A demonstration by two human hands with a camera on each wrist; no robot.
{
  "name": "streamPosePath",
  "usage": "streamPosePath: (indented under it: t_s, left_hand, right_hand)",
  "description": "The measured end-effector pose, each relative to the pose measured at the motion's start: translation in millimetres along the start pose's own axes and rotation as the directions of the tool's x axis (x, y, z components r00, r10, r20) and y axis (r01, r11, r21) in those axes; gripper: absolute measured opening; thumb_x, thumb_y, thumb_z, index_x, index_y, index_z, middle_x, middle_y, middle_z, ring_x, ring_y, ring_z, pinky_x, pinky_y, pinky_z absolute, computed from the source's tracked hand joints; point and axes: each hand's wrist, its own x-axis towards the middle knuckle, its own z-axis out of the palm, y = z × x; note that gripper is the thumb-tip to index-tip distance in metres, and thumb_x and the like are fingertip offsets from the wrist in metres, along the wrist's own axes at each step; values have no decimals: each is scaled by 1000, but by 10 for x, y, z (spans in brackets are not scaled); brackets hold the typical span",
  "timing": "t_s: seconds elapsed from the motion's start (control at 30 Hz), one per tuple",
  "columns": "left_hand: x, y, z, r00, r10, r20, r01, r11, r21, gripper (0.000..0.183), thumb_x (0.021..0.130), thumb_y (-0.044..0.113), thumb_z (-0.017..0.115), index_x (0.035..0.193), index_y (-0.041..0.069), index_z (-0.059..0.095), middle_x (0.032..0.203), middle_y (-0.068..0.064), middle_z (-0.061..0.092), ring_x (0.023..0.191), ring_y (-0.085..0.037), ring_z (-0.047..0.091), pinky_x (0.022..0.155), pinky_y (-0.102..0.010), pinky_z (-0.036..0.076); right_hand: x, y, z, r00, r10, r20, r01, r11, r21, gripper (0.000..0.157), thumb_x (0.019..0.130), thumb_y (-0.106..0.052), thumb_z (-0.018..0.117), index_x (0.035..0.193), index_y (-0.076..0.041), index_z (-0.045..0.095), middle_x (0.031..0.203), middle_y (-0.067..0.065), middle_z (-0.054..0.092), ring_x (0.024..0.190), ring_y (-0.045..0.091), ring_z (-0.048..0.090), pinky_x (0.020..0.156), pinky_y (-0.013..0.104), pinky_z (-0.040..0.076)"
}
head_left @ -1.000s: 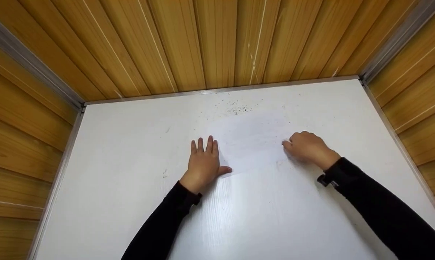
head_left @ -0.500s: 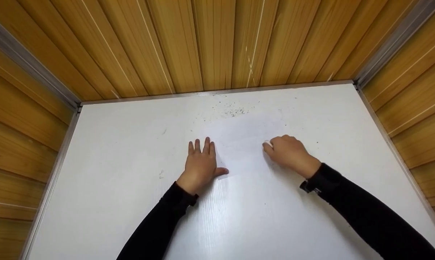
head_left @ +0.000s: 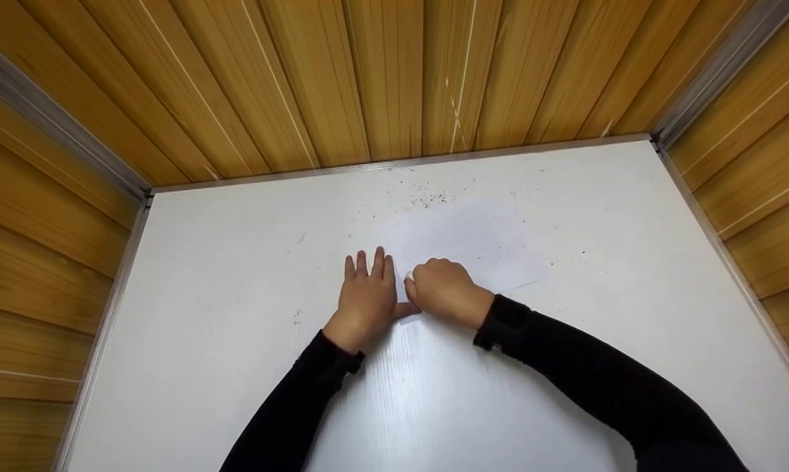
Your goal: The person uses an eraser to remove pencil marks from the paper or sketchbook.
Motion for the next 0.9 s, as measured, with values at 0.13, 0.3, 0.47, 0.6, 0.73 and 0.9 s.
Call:
streamPosePath:
  t_s: [0.13, 0.3, 0.47, 0.6, 0.73, 0.9]
  left_hand:
    - [19, 0, -13, 999, -11, 43, 11, 1000, -5, 119, 93, 85, 61, 170, -2, 38, 178, -23, 36, 163, -54, 37, 136, -66, 27]
    - [28, 3, -5, 997, -26, 79, 26, 1000, 8, 117, 95, 83, 60, 172, -1, 34, 181, -21, 32, 166, -51, 33, 138, -64, 25]
    - [22, 26, -18, 996, -22, 89, 22, 1000, 2, 118, 94, 84, 59, 173, 0, 32, 182, -20, 30, 167, -50, 31, 138, -64, 24]
    - [14, 32, -23, 996, -15, 83, 14, 1000, 14, 116, 95, 84, 57, 172, 1, 33, 181, -20, 31, 166, -50, 33, 138, -64, 25]
    - [-3, 11, -20, 998, -19, 61, 17, 999, 32, 115, 95, 84, 58, 171, 1, 37, 180, -20, 34, 165, -50, 36, 137, -63, 28]
    - [-14, 8, -13, 999, -9, 37, 8, 999, 36, 115, 94, 83, 60, 170, 0, 39, 178, -21, 38, 163, -50, 39, 136, -63, 30]
  right_hand:
    - [32, 103, -28, 1000, 15, -6, -15, 1000, -20, 46, 112, -34, 52, 88, -2, 76, 98, 22, 77, 92, 40, 74, 82, 58, 63]
    - [-31, 451, -124, 997, 70, -26, -69, 997, 17, 50, 111, -37, 51, 93, 2, 76, 98, 24, 75, 89, 40, 72, 82, 59, 62]
    - [-228, 1058, -343, 986, 168, -1, -168, 984, 62, 53, 112, -39, 49, 102, 6, 75, 105, 28, 75, 88, 38, 69, 81, 57, 60]
    - [-394, 1513, -542, 963, 267, 16, -268, 962, 48, 52, 111, -39, 49, 100, 6, 73, 98, 25, 71, 81, 34, 62, 72, 47, 53]
    - [-462, 1667, -621, 960, 278, 30, -279, 959, 40, 54, 111, -38, 47, 105, 8, 74, 104, 28, 72, 86, 33, 60, 79, 51, 54]
    - [-483, 1581, -594, 964, 265, -26, -264, 964, 39, 56, 112, -36, 43, 111, 10, 75, 113, 31, 74, 94, 37, 63, 87, 58, 56]
